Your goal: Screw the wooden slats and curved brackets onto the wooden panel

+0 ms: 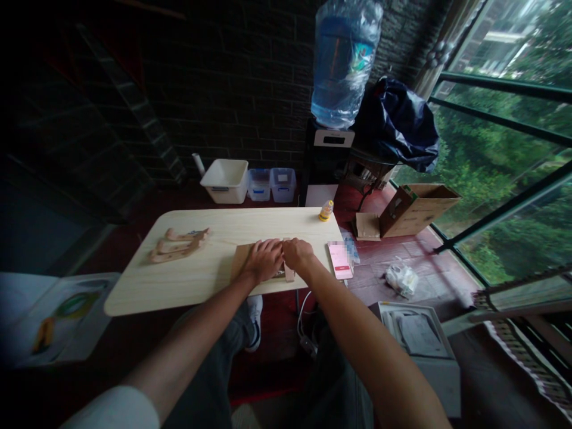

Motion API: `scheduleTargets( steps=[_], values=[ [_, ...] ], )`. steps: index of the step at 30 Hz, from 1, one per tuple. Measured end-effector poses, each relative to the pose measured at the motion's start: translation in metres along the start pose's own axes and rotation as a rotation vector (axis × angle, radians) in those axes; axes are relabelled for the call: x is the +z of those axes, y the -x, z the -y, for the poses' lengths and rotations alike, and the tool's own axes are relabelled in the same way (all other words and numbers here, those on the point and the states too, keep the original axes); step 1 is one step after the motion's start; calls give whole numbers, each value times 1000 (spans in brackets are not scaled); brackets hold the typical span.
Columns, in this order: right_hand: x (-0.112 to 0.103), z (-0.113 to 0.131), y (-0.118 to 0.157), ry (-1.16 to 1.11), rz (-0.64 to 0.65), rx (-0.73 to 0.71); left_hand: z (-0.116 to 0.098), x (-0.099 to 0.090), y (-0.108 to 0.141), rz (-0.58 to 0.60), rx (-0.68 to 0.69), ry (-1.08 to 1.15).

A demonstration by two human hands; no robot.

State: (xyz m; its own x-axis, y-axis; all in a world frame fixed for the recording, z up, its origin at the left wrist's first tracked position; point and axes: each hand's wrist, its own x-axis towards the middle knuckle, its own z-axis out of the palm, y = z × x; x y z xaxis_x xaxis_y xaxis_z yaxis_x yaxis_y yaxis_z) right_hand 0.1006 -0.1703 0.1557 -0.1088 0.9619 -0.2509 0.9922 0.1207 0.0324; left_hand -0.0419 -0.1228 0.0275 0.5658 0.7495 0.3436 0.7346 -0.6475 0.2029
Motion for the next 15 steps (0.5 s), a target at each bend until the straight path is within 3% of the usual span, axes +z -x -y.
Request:
scheduleTargets(
  steps=[6,15],
  values=[
    [-5,-3,9,-13,3,-66,0,0,1,-3,5,4],
    [-1,-2,2,-19,16,-11,-2,-3,0,-2,6,-1]
  ],
)
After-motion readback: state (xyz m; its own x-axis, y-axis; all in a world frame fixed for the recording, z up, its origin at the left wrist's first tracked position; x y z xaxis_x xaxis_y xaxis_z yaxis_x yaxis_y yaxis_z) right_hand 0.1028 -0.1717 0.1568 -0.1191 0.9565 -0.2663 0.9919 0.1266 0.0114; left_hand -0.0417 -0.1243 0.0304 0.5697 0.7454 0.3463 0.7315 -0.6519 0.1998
